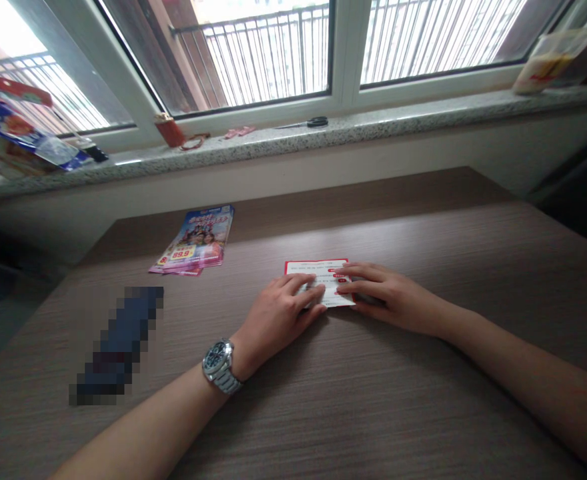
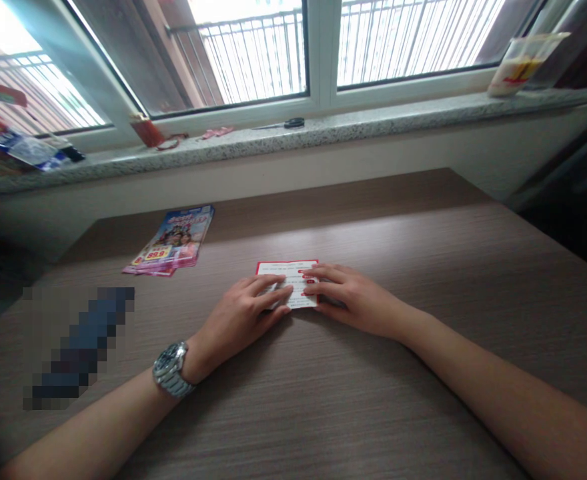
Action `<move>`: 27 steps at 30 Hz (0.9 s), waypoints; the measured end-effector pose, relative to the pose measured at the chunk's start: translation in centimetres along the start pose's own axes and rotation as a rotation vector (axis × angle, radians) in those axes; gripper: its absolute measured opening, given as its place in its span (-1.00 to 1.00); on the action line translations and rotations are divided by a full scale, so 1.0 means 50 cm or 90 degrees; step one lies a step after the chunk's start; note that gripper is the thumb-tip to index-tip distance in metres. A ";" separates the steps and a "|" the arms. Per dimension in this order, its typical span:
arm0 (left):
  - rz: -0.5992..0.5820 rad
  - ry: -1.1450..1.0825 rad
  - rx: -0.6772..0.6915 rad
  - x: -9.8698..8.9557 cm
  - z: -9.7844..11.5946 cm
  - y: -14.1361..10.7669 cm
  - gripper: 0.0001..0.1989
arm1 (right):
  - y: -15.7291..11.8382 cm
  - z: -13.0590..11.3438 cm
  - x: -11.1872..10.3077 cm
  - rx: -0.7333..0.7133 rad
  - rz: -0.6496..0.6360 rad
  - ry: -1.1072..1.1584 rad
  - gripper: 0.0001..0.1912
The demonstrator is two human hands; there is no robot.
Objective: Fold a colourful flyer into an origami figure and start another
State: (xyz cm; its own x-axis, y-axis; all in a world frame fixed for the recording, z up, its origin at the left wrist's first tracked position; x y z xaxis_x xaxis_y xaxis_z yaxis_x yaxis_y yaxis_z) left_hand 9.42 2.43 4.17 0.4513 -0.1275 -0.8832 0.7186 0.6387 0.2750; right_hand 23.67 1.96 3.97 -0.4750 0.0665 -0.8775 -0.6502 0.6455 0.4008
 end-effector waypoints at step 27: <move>-0.130 -0.082 0.094 0.030 0.053 -0.004 -0.57 | 0.003 0.032 -0.009 0.048 0.003 0.018 -0.76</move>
State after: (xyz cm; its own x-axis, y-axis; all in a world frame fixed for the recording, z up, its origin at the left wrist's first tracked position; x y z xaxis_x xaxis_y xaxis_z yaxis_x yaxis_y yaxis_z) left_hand 11.36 0.09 3.79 0.3452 -0.3434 -0.8735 0.8670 0.4731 0.1566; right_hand 24.76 3.25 3.99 -0.4953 0.0488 -0.8673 -0.6019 0.7006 0.3832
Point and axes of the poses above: each hand's wrist, its own y-axis towards the middle knuckle, its own x-axis out of the palm, z = x × y, the point moved 10 cm from there along y, towards the middle knuckle, and after that the axes turned 13 degrees about -y, right-handed, at the moved point
